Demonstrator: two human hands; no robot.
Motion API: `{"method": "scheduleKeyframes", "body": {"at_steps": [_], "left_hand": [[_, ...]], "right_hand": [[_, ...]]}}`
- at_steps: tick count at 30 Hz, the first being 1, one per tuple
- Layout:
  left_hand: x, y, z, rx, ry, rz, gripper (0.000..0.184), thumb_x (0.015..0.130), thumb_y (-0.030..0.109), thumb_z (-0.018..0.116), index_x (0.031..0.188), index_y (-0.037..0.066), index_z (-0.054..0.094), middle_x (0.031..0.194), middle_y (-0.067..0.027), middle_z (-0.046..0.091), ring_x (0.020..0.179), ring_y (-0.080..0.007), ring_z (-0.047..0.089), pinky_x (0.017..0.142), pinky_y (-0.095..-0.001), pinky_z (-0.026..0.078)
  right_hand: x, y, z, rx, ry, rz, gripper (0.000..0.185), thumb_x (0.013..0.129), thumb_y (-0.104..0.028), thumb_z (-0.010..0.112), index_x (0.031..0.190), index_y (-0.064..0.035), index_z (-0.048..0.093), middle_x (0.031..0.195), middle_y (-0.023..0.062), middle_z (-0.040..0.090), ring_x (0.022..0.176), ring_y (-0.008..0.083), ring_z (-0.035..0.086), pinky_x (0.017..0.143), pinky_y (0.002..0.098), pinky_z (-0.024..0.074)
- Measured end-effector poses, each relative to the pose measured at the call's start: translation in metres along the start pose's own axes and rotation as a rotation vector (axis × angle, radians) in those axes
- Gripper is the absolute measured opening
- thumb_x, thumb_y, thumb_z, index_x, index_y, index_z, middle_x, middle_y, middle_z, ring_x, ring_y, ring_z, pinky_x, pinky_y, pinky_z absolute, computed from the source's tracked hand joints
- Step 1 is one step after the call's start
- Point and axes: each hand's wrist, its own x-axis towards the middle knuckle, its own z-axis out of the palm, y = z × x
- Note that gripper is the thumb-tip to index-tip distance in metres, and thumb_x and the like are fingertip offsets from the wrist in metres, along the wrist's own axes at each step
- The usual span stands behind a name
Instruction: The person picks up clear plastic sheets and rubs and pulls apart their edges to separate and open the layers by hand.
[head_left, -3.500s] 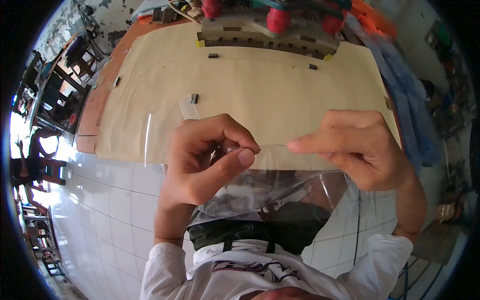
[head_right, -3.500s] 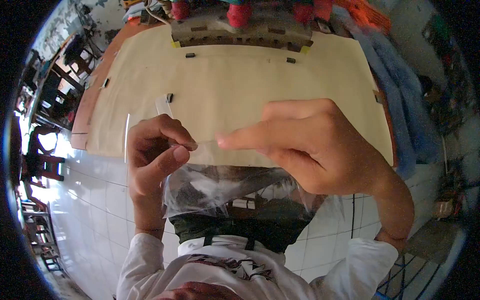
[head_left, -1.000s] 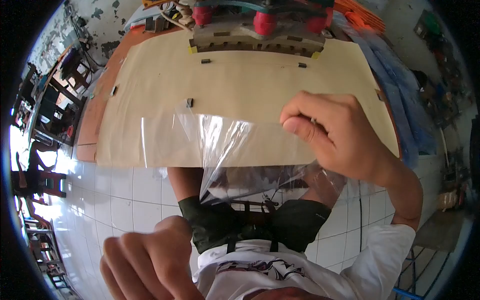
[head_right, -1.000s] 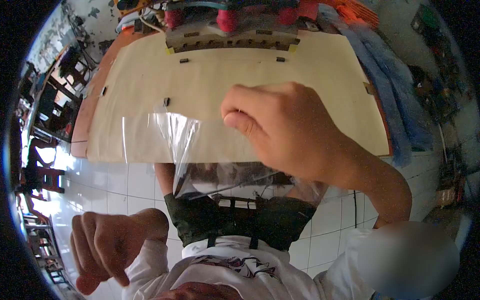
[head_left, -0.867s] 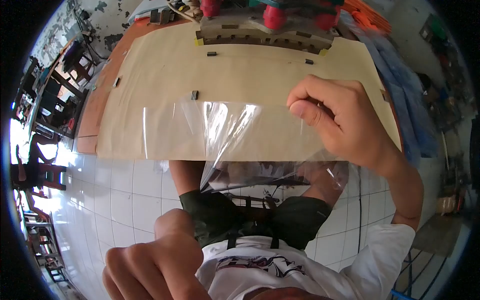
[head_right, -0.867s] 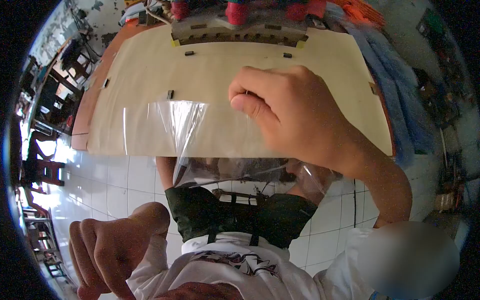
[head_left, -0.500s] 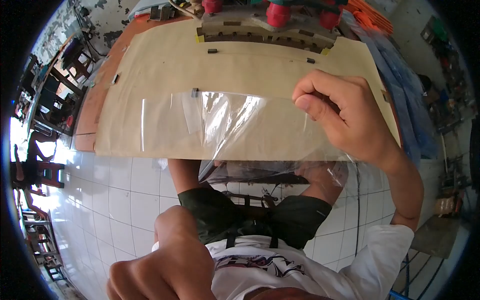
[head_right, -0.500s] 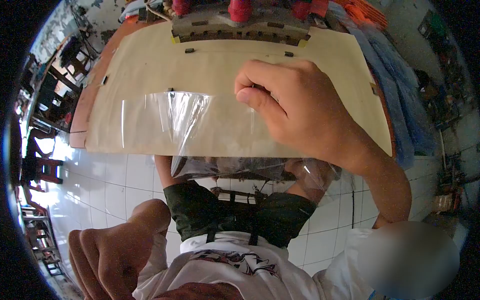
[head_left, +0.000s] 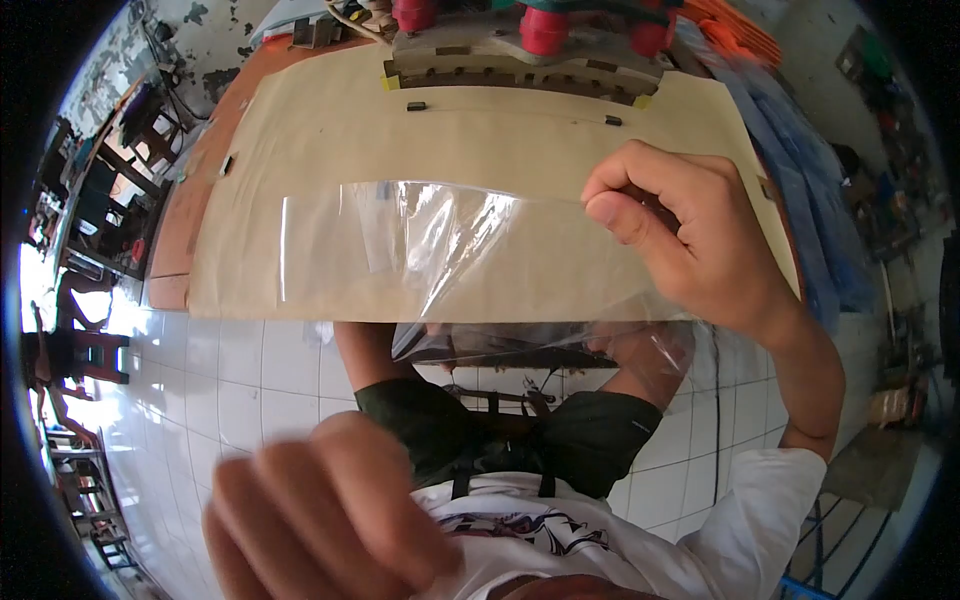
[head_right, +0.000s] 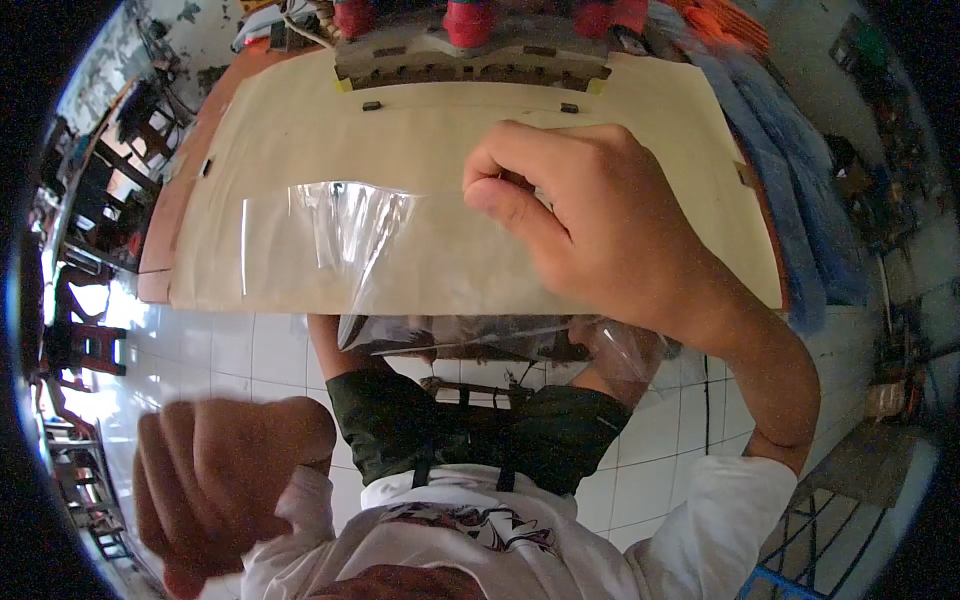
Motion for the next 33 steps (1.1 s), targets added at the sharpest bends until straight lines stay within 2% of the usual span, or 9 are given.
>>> {"method": "scheduleKeyframes", "body": {"at_steps": [1, 3, 6, 7, 10, 13, 18, 26, 33], "left_hand": [[-0.002, 0.007, -0.007, 0.039, -0.036, -0.131, 0.033, 0.078, 0.030, 0.079, 0.063, 0.015, 0.053, 0.078, 0.0048, 0.049, 0.072, -0.0125, 0.050, 0.064, -0.0296, 0.044], [-0.006, -0.005, -0.021, 0.772, 0.036, -0.416, 0.020, 0.075, 0.018, 0.075, 0.070, 0.008, 0.058, 0.068, -0.0027, 0.055, 0.062, -0.0180, 0.053, 0.059, -0.0316, 0.042], [-0.013, -0.026, -0.028, 1.384, -0.038, -0.856, 0.026, 0.073, 0.013, 0.074, 0.093, -0.002, 0.067, 0.097, -0.0150, 0.064, 0.094, -0.0287, 0.061, 0.084, -0.0374, 0.045], [-0.019, -0.038, -0.032, 1.428, -0.058, -0.806, 0.024, 0.073, 0.013, 0.073, 0.092, -0.001, 0.067, 0.094, -0.0164, 0.064, 0.091, -0.0317, 0.061, 0.084, -0.0378, 0.045], [-0.029, -0.047, -0.039, 1.387, -0.075, -0.763, 0.015, 0.075, 0.010, 0.072, 0.085, -0.001, 0.066, 0.085, -0.0136, 0.065, 0.082, -0.0306, 0.061, 0.081, -0.0365, 0.045], [-0.027, -0.040, -0.042, 1.242, -0.186, -0.950, 0.010, 0.077, 0.008, 0.070, 0.078, 0.000, 0.065, 0.074, -0.0108, 0.064, 0.072, -0.0285, 0.061, 0.076, -0.0352, 0.044], [-0.028, -0.033, -0.052, 1.225, 0.000, -0.872, 0.014, 0.080, 0.008, 0.069, 0.070, 0.000, 0.062, 0.058, -0.0084, 0.055, 0.052, -0.0244, 0.050, 0.063, -0.0337, 0.037], [-0.025, -0.012, -0.063, 1.236, 0.113, -0.950, 0.018, 0.080, 0.006, 0.068, 0.068, -0.003, 0.060, 0.057, -0.0092, 0.055, 0.052, -0.0223, 0.047, 0.059, -0.0330, 0.036], [-0.028, -0.012, -0.069, 1.366, 0.109, -0.979, 0.016, 0.079, 0.010, 0.071, 0.071, -0.002, 0.063, 0.063, -0.0102, 0.060, 0.059, -0.0234, 0.056, 0.064, -0.0321, 0.042]], "right_hand": [[-0.001, -0.002, 0.000, 0.003, 0.005, -0.007, 0.008, 0.090, -0.006, 0.060, 0.087, 0.0010, 0.060, 0.064, 0.0029, 0.054, 0.057, 0.0084, 0.049, 0.053, 0.0237, 0.0398], [-0.002, -0.002, 0.003, -0.009, 0.012, -0.002, 0.007, 0.090, -0.006, 0.061, 0.087, 0.0008, 0.060, 0.065, 0.0037, 0.055, 0.056, 0.0092, 0.050, 0.053, 0.0242, 0.0401], [-0.005, -0.006, 0.010, -0.022, 0.016, -0.009, 0.006, 0.088, -0.005, 0.062, 0.087, 0.0004, 0.061, 0.066, 0.0054, 0.058, 0.055, 0.0111, 0.051, 0.052, 0.0251, 0.0407], [-0.005, -0.007, 0.010, -0.029, 0.015, -0.021, 0.005, 0.088, -0.005, 0.063, 0.087, 0.0002, 0.061, 0.067, 0.0063, 0.059, 0.054, 0.0121, 0.052, 0.052, 0.0255, 0.0411], [-0.009, -0.008, 0.012, -0.012, 0.036, -0.080, 0.004, 0.086, -0.004, 0.064, 0.087, -0.0001, 0.062, 0.068, 0.0068, 0.060, 0.054, 0.0134, 0.053, 0.051, 0.0258, 0.0417], [-0.011, -0.007, 0.010, 0.000, 0.023, -0.062, 0.004, 0.086, -0.003, 0.064, 0.087, -0.0003, 0.062, 0.068, 0.0066, 0.060, 0.055, 0.0129, 0.055, 0.052, 0.0259, 0.0420], [-0.016, -0.001, -0.006, -0.012, 0.006, 0.042, 0.005, 0.088, -0.004, 0.063, 0.086, 0.0007, 0.062, 0.068, 0.0050, 0.060, 0.057, 0.0101, 0.055, 0.052, 0.0243, 0.0423], [-0.025, 0.014, -0.028, 0.110, -0.008, 0.181, 0.015, 0.091, -0.008, 0.063, 0.082, 0.0030, 0.060, 0.067, 0.0024, 0.059, 0.059, 0.0064, 0.053, 0.054, 0.0213, 0.0433], [-0.025, 0.012, -0.031, 0.083, 0.031, 0.168, 0.015, 0.090, -0.009, 0.064, 0.081, 0.0021, 0.060, 0.067, 0.0026, 0.060, 0.059, 0.0069, 0.054, 0.055, 0.0213, 0.0436]]}}
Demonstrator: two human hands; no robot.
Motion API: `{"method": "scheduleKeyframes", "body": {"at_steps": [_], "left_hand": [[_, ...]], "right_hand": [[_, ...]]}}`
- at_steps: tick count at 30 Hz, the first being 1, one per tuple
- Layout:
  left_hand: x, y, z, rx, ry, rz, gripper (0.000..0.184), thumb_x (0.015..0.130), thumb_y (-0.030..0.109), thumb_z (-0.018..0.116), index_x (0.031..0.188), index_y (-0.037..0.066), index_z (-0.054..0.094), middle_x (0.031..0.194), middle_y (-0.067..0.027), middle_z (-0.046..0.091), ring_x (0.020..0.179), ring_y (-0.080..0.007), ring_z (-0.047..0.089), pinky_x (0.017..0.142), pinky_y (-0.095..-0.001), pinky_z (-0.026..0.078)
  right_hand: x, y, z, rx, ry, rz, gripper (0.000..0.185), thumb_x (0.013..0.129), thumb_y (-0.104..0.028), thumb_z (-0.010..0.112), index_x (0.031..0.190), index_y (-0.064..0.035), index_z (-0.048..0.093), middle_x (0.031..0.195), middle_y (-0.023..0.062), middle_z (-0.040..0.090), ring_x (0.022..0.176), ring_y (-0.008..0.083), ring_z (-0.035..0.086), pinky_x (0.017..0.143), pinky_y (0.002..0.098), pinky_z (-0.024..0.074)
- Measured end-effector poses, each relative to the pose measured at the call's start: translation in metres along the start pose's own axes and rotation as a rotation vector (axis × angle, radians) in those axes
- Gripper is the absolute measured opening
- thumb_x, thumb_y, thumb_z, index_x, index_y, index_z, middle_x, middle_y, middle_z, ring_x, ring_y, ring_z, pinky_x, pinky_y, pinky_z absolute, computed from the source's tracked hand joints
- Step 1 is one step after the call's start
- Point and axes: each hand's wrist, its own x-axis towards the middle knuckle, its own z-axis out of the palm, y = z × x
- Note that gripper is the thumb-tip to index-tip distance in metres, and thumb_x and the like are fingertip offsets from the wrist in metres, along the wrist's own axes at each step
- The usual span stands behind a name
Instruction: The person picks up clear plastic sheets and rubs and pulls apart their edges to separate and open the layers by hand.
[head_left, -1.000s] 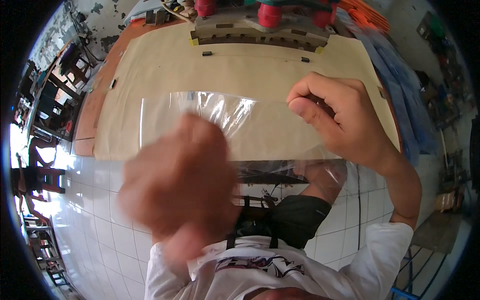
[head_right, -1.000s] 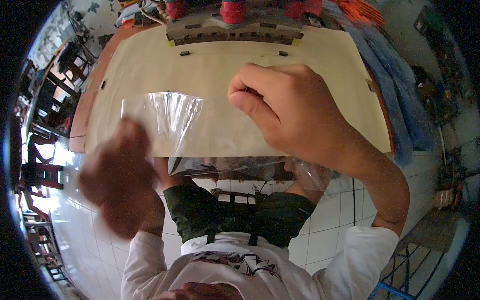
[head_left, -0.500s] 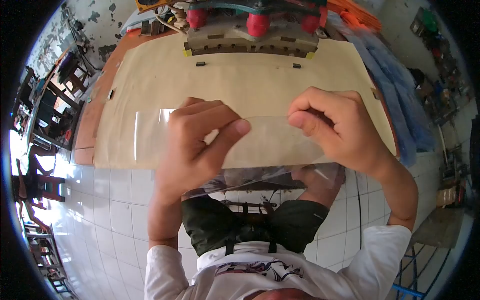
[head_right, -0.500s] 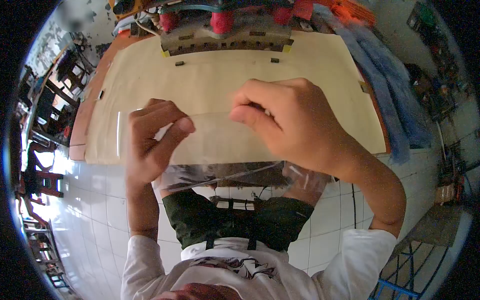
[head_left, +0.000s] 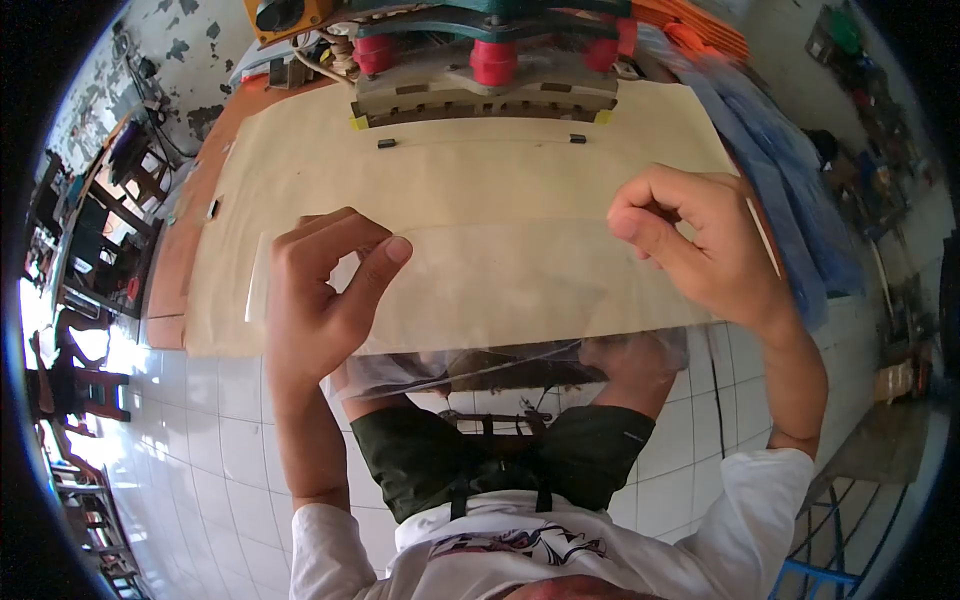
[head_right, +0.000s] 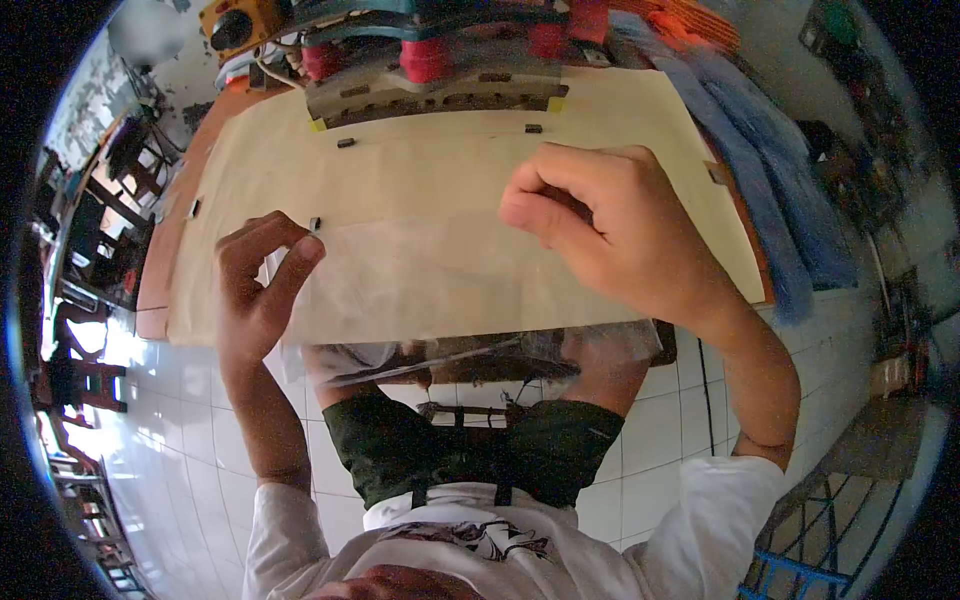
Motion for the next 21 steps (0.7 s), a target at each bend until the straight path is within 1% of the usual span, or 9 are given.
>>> {"method": "scheduleKeyframes", "body": {"at_steps": [4, 5, 8, 10, 12, 13, 16, 17, 21], "left_hand": [[0.003, 0.007, 0.008, 0.214, 0.007, 0.131, 0.013, 0.078, 0.013, 0.073, 0.083, 0.002, 0.066, 0.074, -0.0091, 0.065, 0.070, -0.0239, 0.063, 0.072, -0.0330, 0.045], [0.002, 0.011, 0.011, 0.221, -0.033, 0.111, 0.016, 0.078, 0.013, 0.073, 0.089, 0.004, 0.067, 0.078, -0.0077, 0.066, 0.076, -0.0238, 0.065, 0.076, -0.0342, 0.045], [0.007, 0.027, 0.025, 0.117, -0.078, 0.161, 0.016, 0.077, 0.013, 0.074, 0.089, 0.004, 0.067, 0.077, -0.0079, 0.066, 0.075, -0.0242, 0.065, 0.076, -0.0347, 0.045], [0.009, 0.033, 0.032, 0.056, -0.085, 0.184, 0.015, 0.079, 0.012, 0.073, 0.088, 0.003, 0.066, 0.075, -0.0085, 0.065, 0.071, -0.0241, 0.063, 0.071, -0.0349, 0.046], [0.010, 0.040, 0.034, -0.066, -0.156, 0.071, 0.011, 0.081, 0.007, 0.072, 0.088, -0.001, 0.068, 0.078, -0.0119, 0.067, 0.069, -0.0195, 0.064, 0.065, -0.0281, 0.048], [0.009, 0.039, 0.035, -0.100, -0.146, 0.066, 0.008, 0.084, 0.007, 0.069, 0.084, 0.000, 0.067, 0.071, -0.0093, 0.065, 0.060, -0.0134, 0.058, 0.055, -0.0239, 0.043], [0.007, 0.048, 0.035, -0.142, -0.133, -0.032, 0.010, 0.086, 0.006, 0.067, 0.079, -0.001, 0.064, 0.062, -0.0045, 0.058, 0.053, -0.0074, 0.047, 0.049, -0.0227, 0.035], [0.008, 0.049, 0.034, -0.145, -0.143, -0.034, 0.010, 0.086, 0.006, 0.067, 0.079, -0.001, 0.064, 0.062, -0.0045, 0.058, 0.053, -0.0074, 0.047, 0.049, -0.0227, 0.035], [0.006, 0.047, 0.035, -0.175, -0.153, -0.070, 0.007, 0.083, 0.002, 0.066, 0.078, -0.003, 0.062, 0.057, -0.0060, 0.053, 0.047, -0.0087, 0.042, 0.046, -0.0247, 0.034]], "right_hand": [[0.006, 0.003, 0.007, -0.066, 0.075, -0.137, 0.013, 0.089, -0.009, 0.065, 0.082, 0.0020, 0.061, 0.067, 0.0028, 0.059, 0.057, 0.0075, 0.052, 0.054, 0.0215, 0.0422], [0.008, 0.002, 0.009, -0.068, 0.096, -0.192, 0.013, 0.088, -0.008, 0.065, 0.082, 0.0021, 0.061, 0.067, 0.0028, 0.059, 0.057, 0.0076, 0.051, 0.054, 0.0214, 0.0416], [0.012, -0.002, 0.017, -0.015, 0.069, -0.205, 0.013, 0.088, -0.008, 0.066, 0.082, 0.0022, 0.062, 0.066, 0.0026, 0.058, 0.057, 0.0076, 0.049, 0.054, 0.0219, 0.0410], [0.012, -0.006, 0.022, 0.048, 0.042, -0.173, 0.012, 0.088, -0.008, 0.067, 0.083, 0.0020, 0.062, 0.067, 0.0024, 0.058, 0.058, 0.0076, 0.050, 0.055, 0.0218, 0.0410], [0.011, -0.005, 0.024, 0.110, 0.019, -0.140, 0.012, 0.088, -0.009, 0.067, 0.084, 0.0018, 0.062, 0.067, 0.0023, 0.059, 0.060, 0.0076, 0.051, 0.055, 0.0218, 0.0411], [0.010, -0.003, 0.025, 0.171, 0.005, -0.112, 0.014, 0.090, -0.011, 0.066, 0.084, 0.0018, 0.063, 0.068, 0.0020, 0.058, 0.060, 0.0072, 0.050, 0.055, 0.0218, 0.0408], [0.006, -0.001, 0.019, 0.272, -0.064, 0.008, 0.018, 0.094, -0.014, 0.061, 0.086, 0.0017, 0.063, 0.070, 0.0012, 0.058, 0.061, 0.0064, 0.049, 0.055, 0.0214, 0.0403], [0.005, -0.001, 0.017, 0.309, -0.128, 0.095, 0.020, 0.096, -0.016, 0.059, 0.087, 0.0017, 0.062, 0.071, 0.0008, 0.058, 0.061, 0.0059, 0.049, 0.055, 0.0211, 0.0399], [0.000, 0.004, 0.019, 0.372, -0.184, 0.130, 0.023, 0.098, -0.018, 0.055, 0.089, 0.0018, 0.062, 0.072, -0.0001, 0.058, 0.061, 0.0047, 0.048, 0.055, 0.0210, 0.0391]]}}
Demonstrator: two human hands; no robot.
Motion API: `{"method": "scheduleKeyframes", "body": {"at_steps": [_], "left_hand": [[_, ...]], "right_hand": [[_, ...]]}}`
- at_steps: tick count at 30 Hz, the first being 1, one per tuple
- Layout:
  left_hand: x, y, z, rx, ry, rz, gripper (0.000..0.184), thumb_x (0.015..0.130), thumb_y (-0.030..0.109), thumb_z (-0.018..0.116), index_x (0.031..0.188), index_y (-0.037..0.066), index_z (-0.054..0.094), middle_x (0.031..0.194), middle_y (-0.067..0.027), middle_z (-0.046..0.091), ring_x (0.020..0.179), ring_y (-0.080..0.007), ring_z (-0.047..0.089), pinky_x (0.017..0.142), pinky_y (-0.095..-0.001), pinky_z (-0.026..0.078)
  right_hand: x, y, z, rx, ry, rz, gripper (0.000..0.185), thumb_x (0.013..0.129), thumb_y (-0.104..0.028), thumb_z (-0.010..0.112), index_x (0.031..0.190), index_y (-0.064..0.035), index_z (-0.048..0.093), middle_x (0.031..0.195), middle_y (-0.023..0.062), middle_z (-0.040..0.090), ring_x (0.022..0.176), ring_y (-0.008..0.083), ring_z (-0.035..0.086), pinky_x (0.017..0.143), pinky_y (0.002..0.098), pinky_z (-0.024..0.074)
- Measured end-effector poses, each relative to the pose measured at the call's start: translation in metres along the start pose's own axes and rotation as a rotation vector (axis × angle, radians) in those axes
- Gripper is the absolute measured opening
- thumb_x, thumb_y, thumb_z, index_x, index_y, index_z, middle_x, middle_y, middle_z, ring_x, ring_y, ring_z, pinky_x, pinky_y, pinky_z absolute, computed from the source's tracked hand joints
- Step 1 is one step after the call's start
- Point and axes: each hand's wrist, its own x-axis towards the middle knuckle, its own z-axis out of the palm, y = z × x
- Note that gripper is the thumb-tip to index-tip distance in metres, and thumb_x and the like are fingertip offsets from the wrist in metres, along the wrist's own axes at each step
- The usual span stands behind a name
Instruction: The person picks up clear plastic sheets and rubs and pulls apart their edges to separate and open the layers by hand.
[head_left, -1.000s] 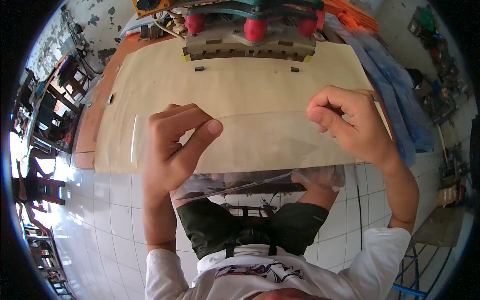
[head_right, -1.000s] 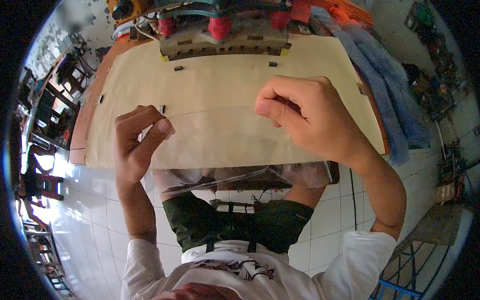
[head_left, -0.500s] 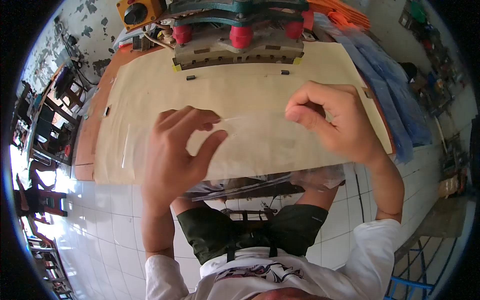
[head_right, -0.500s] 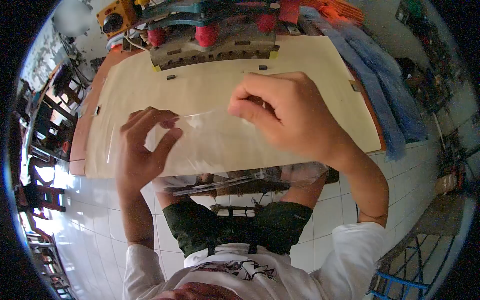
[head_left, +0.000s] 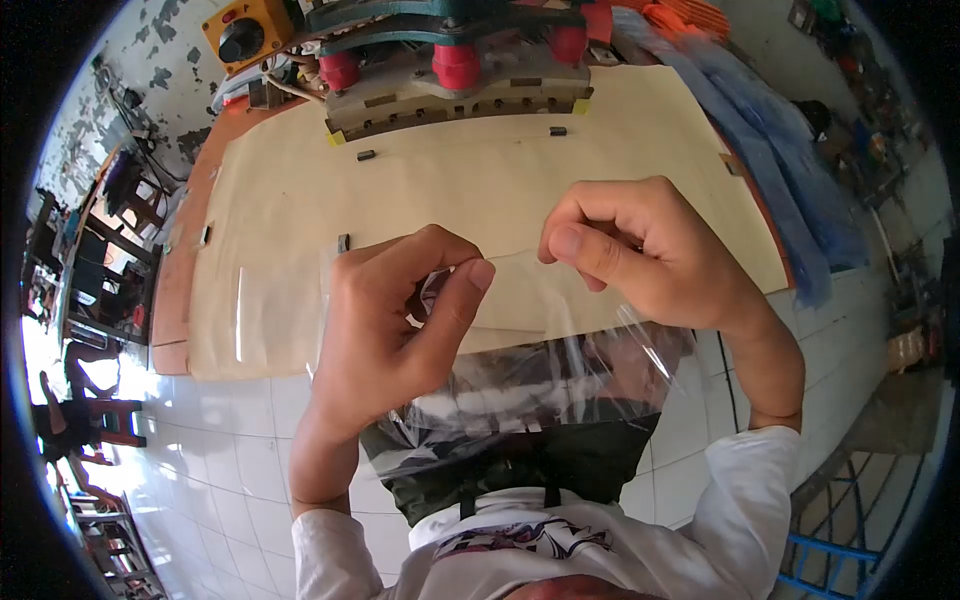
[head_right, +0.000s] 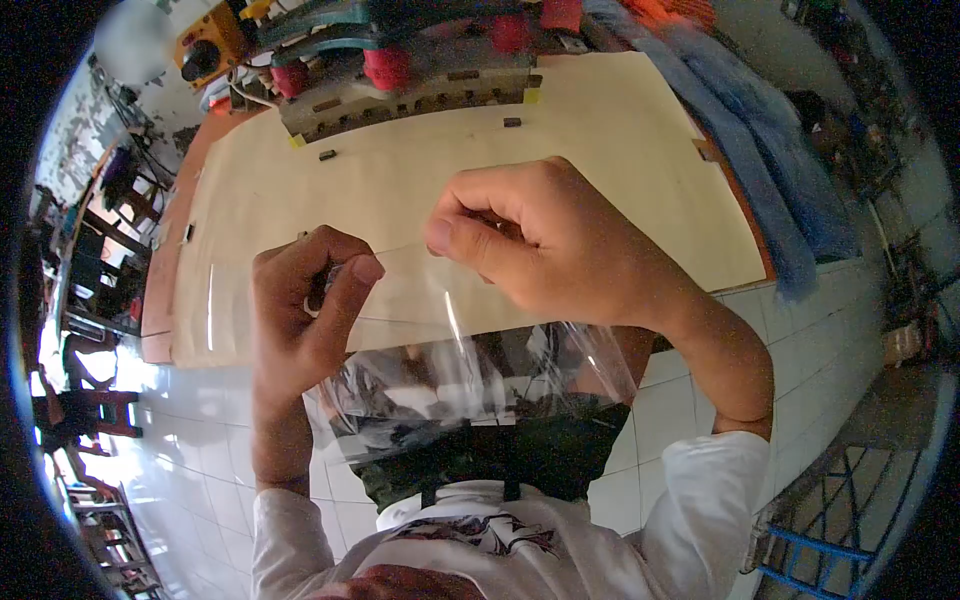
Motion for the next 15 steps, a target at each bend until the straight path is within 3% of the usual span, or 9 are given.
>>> {"method": "scheduleKeyframes", "body": {"at_steps": [2, 9, 15], "left_hand": [[0.000, -0.002, 0.000, -0.008, -0.007, -0.019, 0.008, 0.082, 0.002, 0.066, 0.077, -0.003, 0.061, 0.056, -0.0054, 0.052, 0.047, -0.0082, 0.042, 0.046, -0.0243, 0.034], [-0.003, -0.007, 0.008, -0.031, 0.049, -0.009, 0.006, 0.082, 0.004, 0.068, 0.082, -0.002, 0.066, 0.056, -0.0056, 0.054, 0.046, -0.0066, 0.041, 0.044, -0.0237, 0.032], [-0.006, 0.000, 0.007, 0.021, 0.063, -0.005, 0.005, 0.081, 0.004, 0.070, 0.085, 0.000, 0.069, 0.056, -0.0047, 0.056, 0.042, -0.0057, 0.042, 0.042, -0.0230, 0.031]], "right_hand": [[-0.001, 0.005, 0.004, 0.051, 0.103, -0.070, 0.018, 0.091, -0.016, 0.062, 0.085, 0.0005, 0.064, 0.060, -0.0012, 0.054, 0.055, 0.0046, 0.044, 0.049, 0.0244, 0.0354], [-0.005, -0.010, -0.001, -0.101, 0.076, -0.035, 0.015, 0.085, -0.015, 0.070, 0.084, -0.0010, 0.065, 0.058, -0.0018, 0.053, 0.053, 0.0028, 0.044, 0.048, 0.0231, 0.0343], [-0.009, -0.009, 0.009, -0.214, 0.155, -0.214, 0.005, 0.081, -0.004, 0.070, 0.084, -0.0025, 0.066, 0.063, -0.0008, 0.058, 0.050, 0.0028, 0.045, 0.047, 0.0202, 0.0323]]}}
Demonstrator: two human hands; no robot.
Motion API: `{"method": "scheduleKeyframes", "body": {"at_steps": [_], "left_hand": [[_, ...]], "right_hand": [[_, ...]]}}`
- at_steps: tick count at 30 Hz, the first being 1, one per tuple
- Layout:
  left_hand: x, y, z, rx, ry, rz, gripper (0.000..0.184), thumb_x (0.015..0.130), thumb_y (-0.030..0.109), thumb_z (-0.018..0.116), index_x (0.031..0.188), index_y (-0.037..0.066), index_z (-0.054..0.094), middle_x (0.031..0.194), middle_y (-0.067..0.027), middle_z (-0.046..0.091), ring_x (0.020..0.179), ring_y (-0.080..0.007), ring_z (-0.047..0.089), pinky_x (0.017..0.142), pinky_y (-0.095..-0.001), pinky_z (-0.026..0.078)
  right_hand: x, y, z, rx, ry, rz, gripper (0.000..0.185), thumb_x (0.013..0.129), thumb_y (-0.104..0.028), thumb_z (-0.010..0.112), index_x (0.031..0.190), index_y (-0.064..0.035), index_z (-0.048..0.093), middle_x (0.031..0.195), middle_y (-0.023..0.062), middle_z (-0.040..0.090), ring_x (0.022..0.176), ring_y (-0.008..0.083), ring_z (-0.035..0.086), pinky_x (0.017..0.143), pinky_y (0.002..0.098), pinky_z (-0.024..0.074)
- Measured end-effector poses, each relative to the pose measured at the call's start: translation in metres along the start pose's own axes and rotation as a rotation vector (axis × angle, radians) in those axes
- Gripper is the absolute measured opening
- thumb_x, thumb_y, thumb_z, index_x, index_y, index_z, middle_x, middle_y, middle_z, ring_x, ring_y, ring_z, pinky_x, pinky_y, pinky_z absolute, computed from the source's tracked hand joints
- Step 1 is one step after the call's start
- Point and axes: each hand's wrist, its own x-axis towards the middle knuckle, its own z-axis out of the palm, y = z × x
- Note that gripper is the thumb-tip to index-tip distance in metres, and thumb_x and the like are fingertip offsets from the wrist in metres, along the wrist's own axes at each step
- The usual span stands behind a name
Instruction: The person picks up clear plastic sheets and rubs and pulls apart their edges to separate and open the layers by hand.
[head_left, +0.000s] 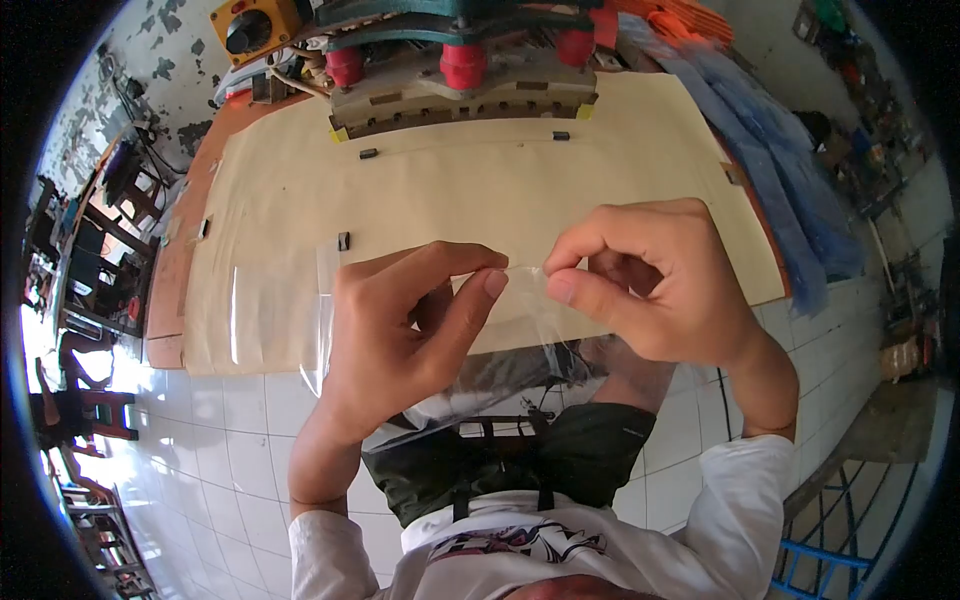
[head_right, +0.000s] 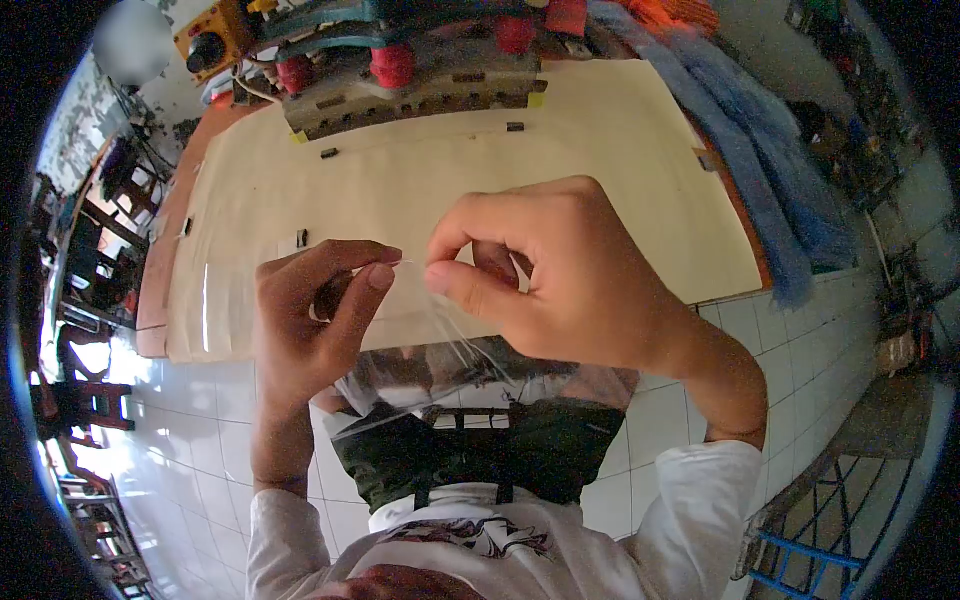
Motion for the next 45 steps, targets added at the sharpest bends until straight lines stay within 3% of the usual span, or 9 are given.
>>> {"method": "scheduleKeyframes", "body": {"at_steps": [8, 13, 21, 27, 30, 32, 33, 38, 45], "left_hand": [[-0.010, -0.003, 0.003, -0.003, 0.112, 0.096, 0.004, 0.079, 0.002, 0.069, 0.083, 0.003, 0.068, 0.053, -0.0030, 0.055, 0.040, -0.0077, 0.043, 0.041, -0.0237, 0.031], [-0.011, -0.007, 0.004, 0.067, 0.155, 0.361, 0.009, 0.073, 0.002, 0.071, 0.081, 0.005, 0.068, 0.050, -0.0020, 0.052, 0.038, -0.0113, 0.042, 0.041, -0.0257, 0.032], [-0.015, -0.006, 0.008, 0.011, 0.093, 0.400, 0.009, 0.071, 0.001, 0.071, 0.079, 0.004, 0.067, 0.054, -0.0017, 0.056, 0.039, -0.0117, 0.043, 0.041, -0.0261, 0.033], [-0.017, -0.007, 0.010, -0.081, 0.084, 0.292, 0.008, 0.074, 0.001, 0.071, 0.080, 0.003, 0.066, 0.057, -0.0045, 0.058, 0.043, -0.0145, 0.052, 0.043, -0.0258, 0.038], [-0.017, -0.008, 0.011, -0.082, 0.100, 0.264, 0.007, 0.075, 0.000, 0.071, 0.080, 0.003, 0.066, 0.057, -0.0048, 0.058, 0.044, -0.0148, 0.053, 0.043, -0.0252, 0.039], [-0.017, -0.008, 0.010, -0.073, 0.098, 0.253, 0.007, 0.076, 0.000, 0.071, 0.080, 0.003, 0.066, 0.057, -0.0047, 0.058, 0.044, -0.0145, 0.053, 0.043, -0.0248, 0.039], [-0.018, -0.008, 0.010, -0.043, 0.098, 0.265, 0.007, 0.075, 0.000, 0.071, 0.080, 0.003, 0.066, 0.057, -0.0046, 0.058, 0.044, -0.0138, 0.053, 0.043, -0.0245, 0.039], [-0.017, -0.006, 0.009, 0.043, 0.100, 0.295, 0.008, 0.075, -0.001, 0.071, 0.079, 0.004, 0.067, 0.058, -0.0047, 0.059, 0.044, -0.0125, 0.053, 0.043, -0.0243, 0.039], [-0.017, -0.007, 0.007, -0.009, 0.064, 0.199, 0.002, 0.077, 0.000, 0.069, 0.077, -0.001, 0.068, 0.063, -0.0069, 0.063, 0.050, -0.0090, 0.055, 0.046, -0.0218, 0.040]], "right_hand": [[-0.008, -0.007, 0.011, -0.477, 0.210, -0.418, 0.022, 0.068, -0.001, 0.078, 0.088, -0.0048, 0.069, 0.059, 0.0028, 0.056, 0.044, 0.0153, 0.049, 0.043, 0.0261, 0.0364], [-0.013, -0.016, 0.014, -0.575, 0.250, -0.463, 0.026, 0.066, 0.000, 0.078, 0.090, -0.0050, 0.069, 0.056, 0.0011, 0.052, 0.043, 0.0143, 0.048, 0.042, 0.0269, 0.0328], [-0.013, -0.012, 0.016, -0.577, 0.281, -0.500, 0.028, 0.065, 0.000, 0.078, 0.091, -0.0039, 0.069, 0.055, 0.0004, 0.052, 0.043, 0.0130, 0.047, 0.042, 0.0267, 0.0320], [-0.011, -0.009, 0.016, -0.444, 0.219, -0.446, 0.020, 0.070, 0.001, 0.076, 0.086, -0.0050, 0.067, 0.062, 0.0021, 0.058, 0.044, 0.0131, 0.047, 0.042, 0.0257, 0.0313], [-0.009, -0.019, 0.008, -0.233, 0.125, -0.219, 0.012, 0.075, -0.002, 0.074, 0.084, -0.0048, 0.066, 0.066, 0.0030, 0.060, 0.044, 0.0096, 0.045, 0.042, 0.0236, 0.0299], [-0.008, -0.022, 0.000, -0.059, -0.080, 0.009, 0.010, 0.081, -0.011, 0.069, 0.083, -0.0030, 0.064, 0.069, 0.0078, 0.062, 0.058, 0.0165, 0.062, 0.051, 0.0283, 0.0456], [-0.007, -0.022, -0.001, -0.061, -0.075, 0.008, 0.010, 0.081, -0.011, 0.069, 0.083, -0.0030, 0.064, 0.069, 0.0078, 0.062, 0.058, 0.0165, 0.062, 0.051, 0.0283, 0.0456], [-0.007, -0.013, -0.002, 0.239, -0.294, 0.213, 0.016, 0.083, -0.015, 0.069, 0.093, -0.0022, 0.068, 0.067, 0.0010, 0.062, 0.056, 0.0053, 0.052, 0.049, 0.0233, 0.0397], [-0.010, -0.009, -0.001, 0.236, -0.286, 0.235, 0.026, 0.084, -0.015, 0.068, 0.106, -0.0015, 0.069, 0.069, 0.0010, 0.064, 0.053, 0.0038, 0.046, 0.048, 0.0222, 0.0370]]}}
